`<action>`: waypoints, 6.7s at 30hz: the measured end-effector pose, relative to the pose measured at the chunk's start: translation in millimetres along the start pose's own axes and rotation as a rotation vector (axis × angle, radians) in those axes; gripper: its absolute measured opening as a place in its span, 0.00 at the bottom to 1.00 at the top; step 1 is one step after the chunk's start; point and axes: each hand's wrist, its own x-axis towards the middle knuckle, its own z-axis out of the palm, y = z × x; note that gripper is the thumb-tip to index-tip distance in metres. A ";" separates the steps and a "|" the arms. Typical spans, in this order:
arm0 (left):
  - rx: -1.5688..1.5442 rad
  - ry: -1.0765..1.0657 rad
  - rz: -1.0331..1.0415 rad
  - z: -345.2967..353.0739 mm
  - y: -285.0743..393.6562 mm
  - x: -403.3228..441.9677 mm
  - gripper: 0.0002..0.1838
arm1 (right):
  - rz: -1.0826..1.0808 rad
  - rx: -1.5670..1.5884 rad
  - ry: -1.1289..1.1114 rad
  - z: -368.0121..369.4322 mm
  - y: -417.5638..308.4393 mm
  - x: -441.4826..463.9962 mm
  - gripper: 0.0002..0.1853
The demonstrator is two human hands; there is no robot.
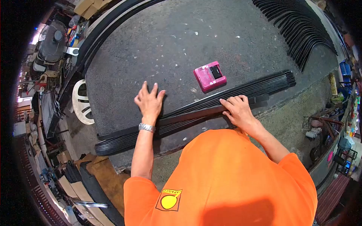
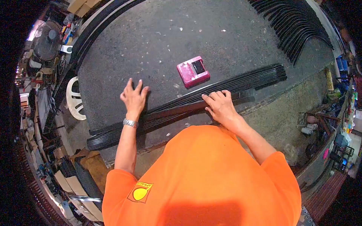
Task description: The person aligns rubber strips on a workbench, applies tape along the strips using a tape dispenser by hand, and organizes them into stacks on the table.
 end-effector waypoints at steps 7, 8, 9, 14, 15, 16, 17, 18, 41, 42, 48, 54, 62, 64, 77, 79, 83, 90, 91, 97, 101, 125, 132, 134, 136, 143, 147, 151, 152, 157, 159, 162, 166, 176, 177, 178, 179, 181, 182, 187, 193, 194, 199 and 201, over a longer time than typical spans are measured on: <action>-0.571 -0.196 0.173 -38.3 18.0 -23.5 0.23 | -0.048 0.069 0.105 14.6 -8.8 13.1 0.16; -0.636 -0.210 0.306 -49.3 32.4 -29.0 0.20 | -0.077 0.072 0.124 16.8 -14.8 22.6 0.14; -0.699 -0.222 0.439 -57.7 43.0 -33.9 0.18 | -0.108 0.074 0.144 18.9 -22.5 35.8 0.12; -0.571 -0.007 0.358 -58.1 24.0 -43.8 0.17 | -0.307 0.087 0.233 39.3 -58.5 105.4 0.09; -0.539 0.053 0.327 -59.1 12.8 -43.1 0.17 | -0.346 0.060 0.273 42.0 -62.8 117.1 0.07; -0.473 0.083 0.298 -60.3 2.8 -43.2 0.17 | -0.365 0.053 0.308 35.2 -66.8 125.1 0.04; -0.408 0.114 0.266 -61.5 -6.7 -44.3 0.17 | -0.365 0.033 0.300 35.7 -68.0 131.0 0.03; -0.395 0.110 0.225 -61.0 -15.0 -46.2 0.17 | -0.367 0.012 0.291 36.4 -68.0 136.9 0.02; -0.273 0.239 0.289 -28.3 11.8 -31.9 0.15 | -0.250 -0.155 0.218 37.7 -25.4 139.4 0.03; -0.284 0.235 0.301 -24.7 16.5 -27.4 0.15 | -0.240 -0.154 0.218 35.0 -18.9 138.6 0.02; -0.291 0.262 0.384 -9.2 61.2 0.6 0.14 | -0.284 -0.153 0.379 22.6 22.0 129.5 0.06; -0.278 0.257 0.385 -2.9 122.8 20.6 0.16 | -0.177 -0.196 0.229 -8.3 80.0 111.8 0.06; -0.218 0.289 0.377 -3.1 162.0 28.7 0.17 | -0.087 -0.312 0.220 -58.6 182.4 63.5 0.09; -0.190 0.278 0.366 -5.5 165.8 27.6 0.16 | -0.057 -0.346 0.240 -70.6 217.8 45.5 0.09; -0.043 0.189 0.286 -13.6 196.2 30.8 0.09 | 0.286 -0.617 0.262 -163.8 416.0 -93.9 0.05; -0.033 0.180 0.271 -14.7 200.4 32.6 0.08 | 0.352 -0.673 0.228 -180.5 445.1 -116.8 0.06; -0.023 0.158 0.258 -17.5 209.9 36.8 0.08 | 0.518 -0.741 0.205 -211.4 500.3 -165.1 0.08; -0.006 0.152 0.269 -21.5 219.6 40.9 0.07 | 0.932 -0.745 -0.018 -273.7 576.1 -247.7 0.13; -0.002 0.148 0.262 -22.1 220.5 41.2 0.08 | 0.954 -0.746 -0.005 -279.1 588.8 -264.2 0.14; 0.043 0.117 0.218 -23.5 226.0 42.8 0.08 | 1.035 -0.833 0.034 -313.6 667.6 -376.8 0.17; 0.051 0.100 0.209 -24.3 230.0 45.1 0.08 | 1.239 -0.823 0.025 -336.7 696.7 -437.7 0.17; -0.126 0.204 0.309 -56.5 327.5 93.0 0.05 | 1.758 -0.994 0.265 -488.7 513.6 -525.3 0.15; 0.218 0.233 -0.039 -124.4 53.2 38.3 0.07 | 0.960 -0.892 0.270 -322.2 441.1 -307.0 0.15; 0.329 0.143 -0.237 -167.9 -39.7 -1.9 0.12 | 0.814 -0.755 0.297 -260.3 366.7 -198.5 0.13; 0.488 0.024 -0.480 -227.4 -139.0 -49.3 0.19 | 0.432 -0.620 0.503 -184.2 321.2 -118.3 0.10; 0.922 -0.140 -0.693 -405.9 -391.5 -283.0 0.21 | -0.130 -0.038 0.433 -41.7 46.5 101.2 0.07; 0.957 -0.280 -0.902 -369.1 -393.2 -321.5 0.21 | -0.272 0.147 0.468 4.9 -44.2 147.7 0.09; 0.946 -0.348 -0.956 -337.5 -395.7 -338.8 0.21 | -0.302 0.132 0.426 24.1 -73.0 162.2 0.07; 0.945 -0.363 -0.963 -332.0 -395.8 -341.3 0.21 | -0.303 0.123 0.403 26.9 -74.3 163.3 0.07; 0.941 -0.396 -0.960 -318.6 -397.9 -344.9 0.21 | -0.282 0.094 0.325 29.9 -66.1 161.2 0.09; 0.937 -0.407 -0.960 -313.4 -400.1 -346.1 0.21 | -0.279 0.068 0.310 32.8 -56.5 159.2 0.10; 0.949 -0.424 -0.956 -312.9 -403.2 -349.4 0.21 | -0.267 0.070 0.328 34.3 -38.5 151.7 0.10; 0.978 -0.435 -0.904 -321.8 -409.0 -345.3 0.22 | -0.219 -0.029 0.365 31.9 0.8 136.3 0.08; 0.717 -0.266 -0.683 -261.6 -427.9 -277.8 0.22 | 0.031 -0.321 0.242 -22.1 130.3 76.5 0.12; 0.699 -0.277 -0.614 -249.0 -410.4 -263.5 0.21 | 0.052 -0.362 0.232 -28.6 143.5 70.0 0.12; 0.718 -0.286 -0.714 -233.9 -391.4 -247.0 0.21 | 0.072 -0.382 0.228 -34.1 157.5 63.0 0.12; 0.643 -0.196 -0.723 -220.3 -373.0 -235.0 0.20 | 0.091 -0.403 0.224 -39.8 171.3 56.1 0.12; 0.634 -0.275 -0.768 -203.0 -332.4 -202.1 0.21 | 0.123 -0.451 0.239 -54.5 194.5 41.7 0.10; 0.615 -0.236 -0.846 -193.5 -313.4 -191.1 0.22 | 0.150 -0.485 0.238 -61.5 205.8 35.2 0.10; 0.614 -0.276 -0.642 -152.9 -265.7 -162.9 0.17 | 0.220 -0.568 0.289 -93.3 264.5 -2.2 0.05; 0.538 -0.275 -0.442 -123.5 -186.4 -129.1 0.16 | 0.368 -0.669 0.278 -128.4 343.1 -60.0 0.06; 0.508 -0.289 -0.425 -122.7 -168.8 -121.7 0.16 | 0.386 -0.681 0.260 -134.6 359.5 -70.5 0.07; 0.381 -0.314 -0.289 -116.8 -81.0 -89.8 0.13 | 0.526 -0.780 0.179 -176.3 400.2 -125.3 0.09; 0.362 -0.325 -0.216 -108.6 -57.0 -80.3 0.13 | 0.651 -0.793 0.066 -196.1 411.0 -145.5 0.11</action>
